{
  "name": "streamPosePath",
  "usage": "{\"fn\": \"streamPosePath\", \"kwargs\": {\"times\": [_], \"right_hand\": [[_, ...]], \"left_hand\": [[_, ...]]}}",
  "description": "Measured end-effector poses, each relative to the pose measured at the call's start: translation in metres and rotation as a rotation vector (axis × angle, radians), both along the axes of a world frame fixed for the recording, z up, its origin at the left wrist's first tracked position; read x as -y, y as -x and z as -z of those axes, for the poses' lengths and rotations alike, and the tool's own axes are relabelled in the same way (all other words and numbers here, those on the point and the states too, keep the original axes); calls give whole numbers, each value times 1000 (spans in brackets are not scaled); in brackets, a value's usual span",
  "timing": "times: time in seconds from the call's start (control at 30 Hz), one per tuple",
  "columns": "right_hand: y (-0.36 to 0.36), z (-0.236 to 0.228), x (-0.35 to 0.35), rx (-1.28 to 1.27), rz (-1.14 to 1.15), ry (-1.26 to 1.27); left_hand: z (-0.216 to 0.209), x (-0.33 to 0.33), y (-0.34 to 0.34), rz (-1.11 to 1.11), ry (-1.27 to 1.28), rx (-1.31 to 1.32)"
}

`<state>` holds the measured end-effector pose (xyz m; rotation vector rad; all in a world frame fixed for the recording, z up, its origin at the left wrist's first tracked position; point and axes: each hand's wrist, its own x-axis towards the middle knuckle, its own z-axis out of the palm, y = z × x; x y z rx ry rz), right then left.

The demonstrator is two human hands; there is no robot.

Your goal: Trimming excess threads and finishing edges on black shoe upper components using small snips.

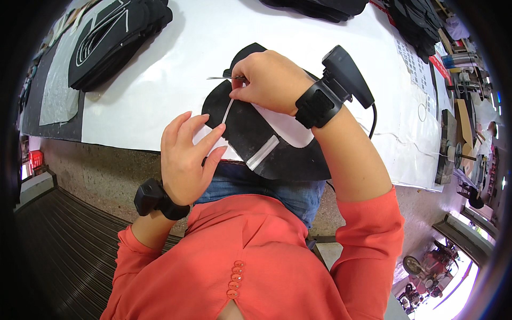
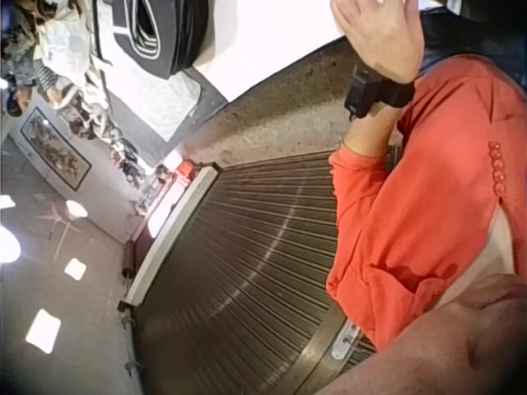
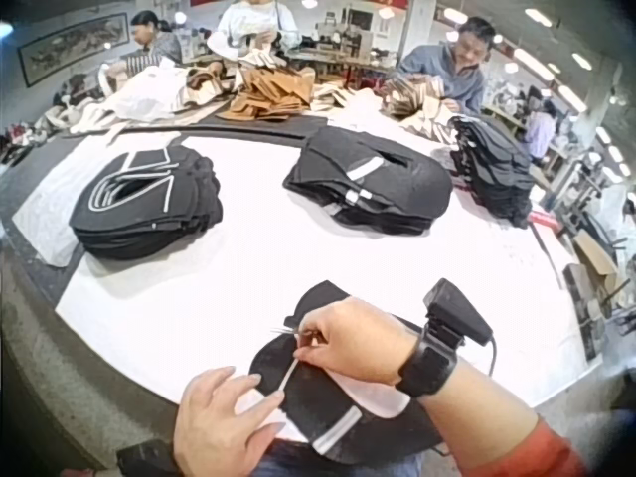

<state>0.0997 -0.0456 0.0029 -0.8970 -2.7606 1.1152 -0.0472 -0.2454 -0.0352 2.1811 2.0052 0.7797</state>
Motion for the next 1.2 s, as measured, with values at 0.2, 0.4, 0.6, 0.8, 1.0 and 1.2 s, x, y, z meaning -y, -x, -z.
{"fn": "streamPosePath", "kwargs": {"times": [0.2,0.4,0.6,0.8,1.0,1.2], "right_hand": [[6,6,-2,-29,20,-64],[12,13,-7,16,-27,-123],[-5,19,13,18,89,-274],[-55,12,44,-217,137,-551],[-88,17,87,-189,203,-564],[-90,34,114,-206,243,-528]], "left_hand": [[0,-5,1,11,-37,7],[5,-30,-2,61,-136,-22],[6,-45,-3,137,-94,-92],[-1,-45,-4,139,-49,-106],[2,-47,-3,148,-38,-93],[-4,-49,-6,147,-11,-90]]}}
